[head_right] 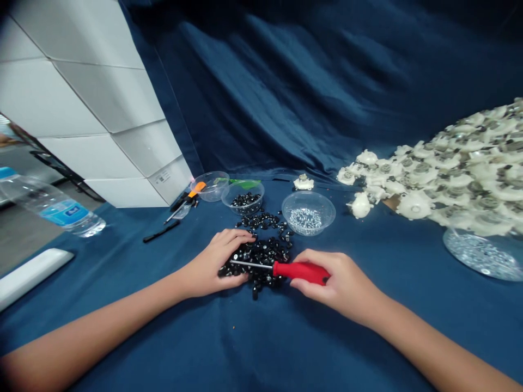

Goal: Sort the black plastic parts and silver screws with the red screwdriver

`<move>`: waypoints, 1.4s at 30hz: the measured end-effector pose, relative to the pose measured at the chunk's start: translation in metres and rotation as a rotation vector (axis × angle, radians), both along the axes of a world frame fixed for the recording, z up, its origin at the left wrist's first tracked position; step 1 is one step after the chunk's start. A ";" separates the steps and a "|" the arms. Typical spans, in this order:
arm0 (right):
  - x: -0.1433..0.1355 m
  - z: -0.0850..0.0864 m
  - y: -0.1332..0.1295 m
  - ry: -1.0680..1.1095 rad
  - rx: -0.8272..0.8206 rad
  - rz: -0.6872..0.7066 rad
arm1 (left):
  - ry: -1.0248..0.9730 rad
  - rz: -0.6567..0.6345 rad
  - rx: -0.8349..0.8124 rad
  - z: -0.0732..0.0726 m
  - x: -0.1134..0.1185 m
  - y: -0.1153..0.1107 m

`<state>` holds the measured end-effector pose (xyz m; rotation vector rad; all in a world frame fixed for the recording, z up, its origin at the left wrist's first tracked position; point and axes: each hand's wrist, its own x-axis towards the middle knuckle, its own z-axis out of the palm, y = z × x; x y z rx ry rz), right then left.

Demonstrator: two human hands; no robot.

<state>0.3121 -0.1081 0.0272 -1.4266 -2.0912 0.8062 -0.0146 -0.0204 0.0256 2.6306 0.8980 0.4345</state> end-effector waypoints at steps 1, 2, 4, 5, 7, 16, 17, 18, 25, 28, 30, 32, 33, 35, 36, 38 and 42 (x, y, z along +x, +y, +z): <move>-0.002 0.000 -0.002 -0.003 0.022 -0.002 | 0.002 -0.004 -0.001 0.001 0.000 0.000; -0.002 0.000 -0.003 -0.008 0.045 -0.014 | 0.004 -0.005 -0.002 0.002 0.001 -0.001; 0.000 -0.001 -0.003 -0.015 0.091 -0.060 | 0.004 -0.001 0.000 0.003 0.002 -0.001; 0.003 -0.001 -0.003 -0.020 0.114 -0.093 | 0.003 0.002 0.004 0.003 0.002 -0.001; 0.010 -0.002 0.000 -0.038 0.157 -0.170 | 0.000 0.007 0.015 0.002 0.002 -0.001; 0.029 0.010 0.002 0.052 0.108 -0.156 | -0.010 0.010 0.047 -0.002 -0.001 0.001; 0.027 0.012 0.001 0.078 0.078 -0.106 | -0.011 0.010 0.049 -0.002 -0.001 0.001; 0.025 0.014 0.000 0.099 0.045 -0.054 | -0.011 0.008 0.049 -0.002 -0.001 0.001; 0.011 0.012 -0.003 0.010 -0.132 0.171 | 0.003 0.010 0.072 0.001 -0.001 -0.001; 0.010 0.006 -0.001 -0.025 -0.101 0.150 | 0.019 0.022 0.094 0.001 -0.001 -0.001; 0.010 0.005 0.000 -0.034 -0.078 0.137 | 0.024 0.025 0.105 0.000 -0.001 -0.001; 0.009 0.004 0.001 -0.042 -0.061 0.125 | 0.027 0.029 0.113 0.000 -0.001 -0.002; 0.009 0.005 0.001 -0.047 -0.057 0.115 | 0.028 0.033 0.115 0.000 -0.001 -0.002; 0.008 0.005 0.001 -0.054 -0.060 0.098 | 0.031 0.040 0.116 0.000 -0.001 -0.002; 0.008 0.006 0.001 -0.057 -0.062 0.094 | 0.033 0.041 0.116 0.000 -0.001 -0.002; 0.008 0.006 0.001 -0.063 -0.070 0.097 | 0.030 0.038 0.120 0.000 0.000 -0.002; 0.010 0.006 0.000 -0.064 -0.095 0.113 | 0.021 0.034 0.134 -0.001 0.000 -0.001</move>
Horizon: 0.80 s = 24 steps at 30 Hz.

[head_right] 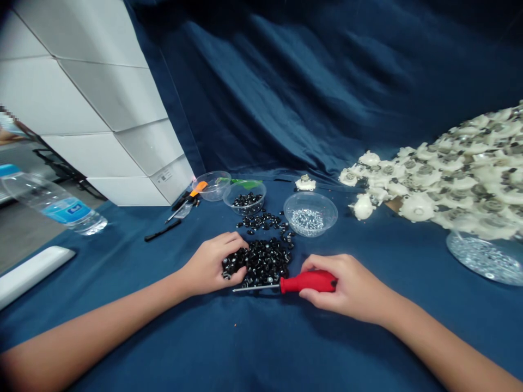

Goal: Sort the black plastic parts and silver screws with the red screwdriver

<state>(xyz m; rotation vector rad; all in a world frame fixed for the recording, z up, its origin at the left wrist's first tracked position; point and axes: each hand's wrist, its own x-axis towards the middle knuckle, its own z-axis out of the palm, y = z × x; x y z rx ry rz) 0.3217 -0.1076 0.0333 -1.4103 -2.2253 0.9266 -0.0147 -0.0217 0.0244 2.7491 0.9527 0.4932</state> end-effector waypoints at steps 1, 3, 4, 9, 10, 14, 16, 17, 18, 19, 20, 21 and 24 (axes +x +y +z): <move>0.000 0.000 0.000 0.001 -0.009 0.005 | -0.001 0.000 0.003 0.000 0.000 0.000; 0.001 -0.001 0.001 0.002 -0.019 0.020 | -0.003 -0.002 0.008 -0.001 0.000 0.001; 0.001 -0.002 0.001 0.001 -0.020 0.026 | -0.003 -0.004 0.009 -0.001 -0.001 0.002; 0.006 -0.010 0.004 -0.016 -0.012 0.046 | 0.004 -0.008 -0.024 0.000 -0.002 0.005; 0.007 -0.011 0.004 -0.018 -0.012 0.052 | 0.005 -0.008 -0.033 0.001 -0.002 0.006; 0.010 -0.014 0.005 -0.020 -0.004 0.055 | 0.020 -0.011 -0.064 0.005 -0.001 0.008; 0.010 -0.013 0.005 -0.022 0.002 0.052 | 0.032 -0.020 -0.089 0.007 0.001 0.011; 0.010 -0.013 0.005 -0.023 0.005 0.052 | 0.037 -0.024 -0.105 0.009 0.002 0.014; 0.010 -0.013 0.005 -0.023 0.007 0.052 | 0.039 -0.028 -0.120 0.011 0.004 0.017; 0.010 -0.012 0.006 -0.021 0.006 0.052 | 0.040 -0.029 -0.131 0.015 0.006 0.022; 0.010 -0.012 0.006 -0.020 0.003 0.052 | 0.037 -0.029 -0.139 0.019 0.008 0.027; 0.009 -0.012 0.006 -0.018 -0.001 0.054 | 0.030 -0.028 -0.142 0.025 0.011 0.033; 0.010 -0.012 0.006 -0.017 0.000 0.053 | -0.001 -0.069 -0.157 0.053 0.020 0.052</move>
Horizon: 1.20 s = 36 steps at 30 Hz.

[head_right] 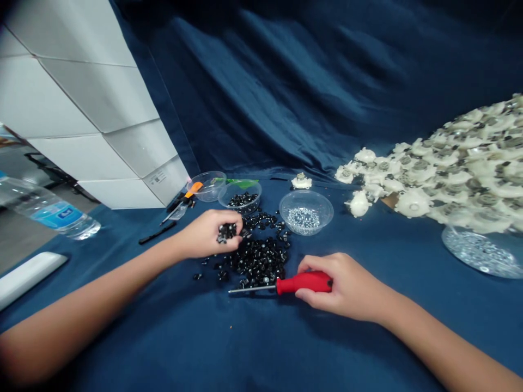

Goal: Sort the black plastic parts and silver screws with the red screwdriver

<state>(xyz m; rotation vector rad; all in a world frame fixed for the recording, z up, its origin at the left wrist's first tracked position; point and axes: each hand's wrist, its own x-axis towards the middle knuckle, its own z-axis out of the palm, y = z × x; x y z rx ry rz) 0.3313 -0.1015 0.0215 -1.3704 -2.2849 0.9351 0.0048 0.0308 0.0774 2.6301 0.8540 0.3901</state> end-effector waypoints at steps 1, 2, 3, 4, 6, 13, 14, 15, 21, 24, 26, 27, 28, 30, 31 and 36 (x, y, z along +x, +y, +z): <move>0.000 0.000 0.000 0.000 0.001 -0.001 | -0.012 -0.026 -0.015 0.012 0.003 0.007; 0.000 0.000 -0.001 0.000 0.003 -0.002 | -0.024 -0.045 -0.016 0.024 0.005 0.013; 0.001 0.000 -0.001 0.000 0.003 -0.003 | -0.045 -0.042 0.005 0.035 0.008 0.020; 0.001 0.000 -0.001 -0.001 0.002 -0.005 | -0.055 -0.028 0.028 0.046 0.010 0.027; 0.001 0.001 -0.001 -0.002 -0.002 -0.004 | -0.071 0.017 0.073 0.063 0.015 0.042; 0.002 0.002 -0.001 0.000 -0.011 -0.002 | -0.111 0.159 0.172 0.054 0.027 0.097; 0.003 0.002 0.000 0.003 -0.013 -0.004 | -0.128 0.181 0.160 0.048 0.028 0.102; 0.003 0.002 0.000 0.005 -0.016 -0.005 | -0.140 0.202 0.147 0.042 0.029 0.107; 0.002 0.002 0.001 -0.001 -0.025 -0.004 | -0.139 0.265 0.132 0.019 0.025 0.120; 0.001 0.002 0.000 -0.007 -0.022 -0.005 | -0.134 0.277 0.123 0.015 0.022 0.124; 0.000 0.002 0.000 -0.015 -0.017 -0.006 | -0.141 0.288 0.118 0.013 0.021 0.126; 0.000 0.002 0.000 -0.019 -0.015 -0.007 | -0.145 0.291 0.117 0.012 0.021 0.127; 0.000 0.002 0.000 -0.021 -0.015 -0.005 | -0.149 0.290 0.118 0.012 0.020 0.128; 0.000 0.001 0.000 -0.020 -0.013 -0.001 | -0.156 0.282 0.121 0.012 0.019 0.129; -0.001 0.001 0.001 -0.018 -0.011 0.000 | -0.158 0.276 0.120 0.012 0.018 0.129; -0.001 0.000 0.000 -0.014 -0.008 0.007 | -0.134 0.262 0.098 0.015 0.015 0.128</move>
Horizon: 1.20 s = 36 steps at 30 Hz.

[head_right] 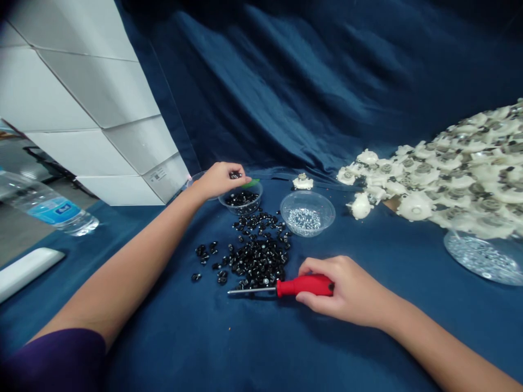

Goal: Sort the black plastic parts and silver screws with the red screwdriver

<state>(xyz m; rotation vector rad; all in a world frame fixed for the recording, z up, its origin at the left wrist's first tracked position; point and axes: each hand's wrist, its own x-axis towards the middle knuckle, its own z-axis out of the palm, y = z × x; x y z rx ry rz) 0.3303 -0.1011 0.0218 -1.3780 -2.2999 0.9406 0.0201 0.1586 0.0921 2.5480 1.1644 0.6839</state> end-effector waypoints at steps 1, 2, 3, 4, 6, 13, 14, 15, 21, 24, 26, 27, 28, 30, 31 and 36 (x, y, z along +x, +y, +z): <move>0.000 0.000 0.000 -0.002 -0.001 0.000 | 0.006 -0.006 -0.003 0.000 0.000 0.000; 0.000 0.000 0.000 -0.003 -0.001 -0.001 | 0.011 -0.015 -0.004 0.000 0.000 0.000; 0.000 0.000 0.000 -0.006 -0.001 -0.004 | 0.015 -0.028 -0.006 0.000 0.000 0.000; 0.000 0.000 0.000 -0.008 -0.002 -0.004 | 0.020 -0.042 -0.011 0.000 0.000 0.001; 0.000 0.000 0.000 -0.013 -0.004 -0.004 | 0.035 -0.063 -0.026 0.001 0.000 0.001; 0.000 -0.001 0.001 -0.013 0.011 0.005 | 0.135 -0.087 -0.120 0.006 0.000 -0.004; 0.000 -0.001 0.001 -0.014 0.012 0.004 | 0.154 -0.100 -0.137 0.007 0.000 -0.005; 0.000 -0.001 0.001 -0.015 0.015 0.003 | 0.170 -0.116 -0.151 0.007 0.000 -0.006; 0.000 0.000 0.000 -0.014 0.017 0.006 | 0.202 -0.142 -0.218 0.017 -0.001 -0.012; 0.001 0.000 -0.001 -0.009 0.022 0.007 | 0.209 -0.100 -0.219 0.030 -0.001 -0.021; 0.001 0.000 -0.001 -0.005 0.024 0.007 | 0.217 -0.092 -0.189 0.041 0.002 -0.033; 0.001 -0.001 0.000 -0.006 0.025 0.007 | 0.209 -0.116 -0.172 0.047 0.004 -0.041; 0.001 -0.001 0.000 -0.007 0.025 0.007 | 0.194 -0.161 -0.171 0.052 0.008 -0.050; 0.001 0.000 0.001 -0.011 0.024 0.008 | 0.169 -0.292 -0.211 0.057 0.015 -0.070; 0.001 0.000 0.001 -0.011 0.025 0.010 | 0.175 -0.364 -0.242 0.056 0.019 -0.081; -0.001 0.003 -0.002 -0.006 0.050 0.023 | 0.269 -0.631 -0.194 0.019 0.030 -0.131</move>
